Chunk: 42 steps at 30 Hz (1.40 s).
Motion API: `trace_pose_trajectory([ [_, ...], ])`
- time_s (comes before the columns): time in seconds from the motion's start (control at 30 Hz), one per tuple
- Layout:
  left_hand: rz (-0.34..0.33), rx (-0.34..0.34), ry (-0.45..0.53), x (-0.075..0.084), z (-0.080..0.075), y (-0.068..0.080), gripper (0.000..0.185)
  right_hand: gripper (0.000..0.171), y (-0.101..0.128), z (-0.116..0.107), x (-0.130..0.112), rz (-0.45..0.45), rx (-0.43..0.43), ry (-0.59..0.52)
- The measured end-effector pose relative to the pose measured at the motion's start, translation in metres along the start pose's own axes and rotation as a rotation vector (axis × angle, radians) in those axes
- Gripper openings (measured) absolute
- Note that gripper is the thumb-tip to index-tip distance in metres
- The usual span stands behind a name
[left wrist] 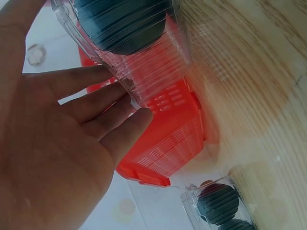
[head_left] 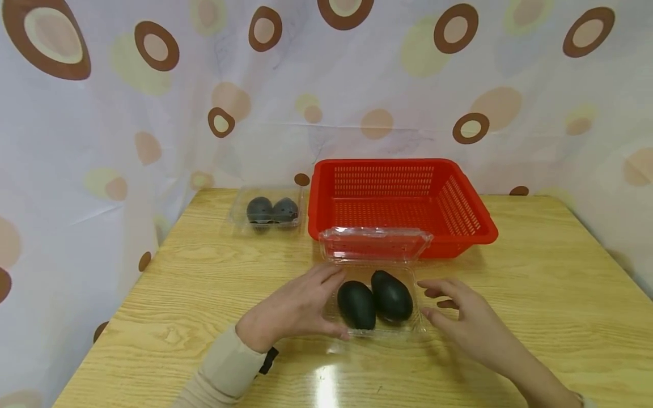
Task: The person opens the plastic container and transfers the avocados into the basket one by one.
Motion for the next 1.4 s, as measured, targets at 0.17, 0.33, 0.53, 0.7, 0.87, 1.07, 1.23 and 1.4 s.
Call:
trace_pose_trajectory([
  [0.17,0.006,0.032,0.017,-0.002,-0.001,-0.001,0.103,0.036,-0.008,0.005,-0.017,-0.107,0.029,0.114],
  [0.33,0.015,0.055,0.007,-0.001,-0.004,-0.004,0.104,0.038,-0.020,0.019,-0.031,-0.203,-0.036,0.158],
  [0.53,0.020,0.072,-0.009,0.001,-0.005,-0.008,0.109,0.044,-0.030,0.037,-0.036,-0.304,-0.127,0.238],
  [0.7,0.010,0.068,0.011,0.000,-0.003,-0.010,0.114,0.046,-0.034,0.048,-0.031,-0.317,-0.189,0.302],
  [0.87,-0.029,0.026,0.005,-0.001,-0.002,-0.009,0.117,0.052,-0.037,0.055,-0.030,-0.295,-0.237,0.348],
  [1.07,-0.065,-0.034,0.015,-0.001,0.000,-0.010,0.118,0.058,-0.042,0.057,-0.031,-0.285,-0.335,0.367],
  [1.23,-0.055,-0.025,0.016,-0.001,-0.001,-0.011,0.117,0.061,-0.048,0.061,-0.029,-0.240,-0.412,0.351],
  [1.4,-0.049,-0.025,0.008,-0.001,-0.002,-0.011,0.116,0.055,-0.052,0.066,-0.028,-0.227,-0.387,0.349],
])
Point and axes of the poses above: each hand's wrist, its own y-axis away from the middle knuckle, its own z-axis out of the palm, x = y × z, the point moved 5 cm from there along -y, towards the middle knuckle, and after that the axes turned 3 degrees about x, right-handed, at the moved point
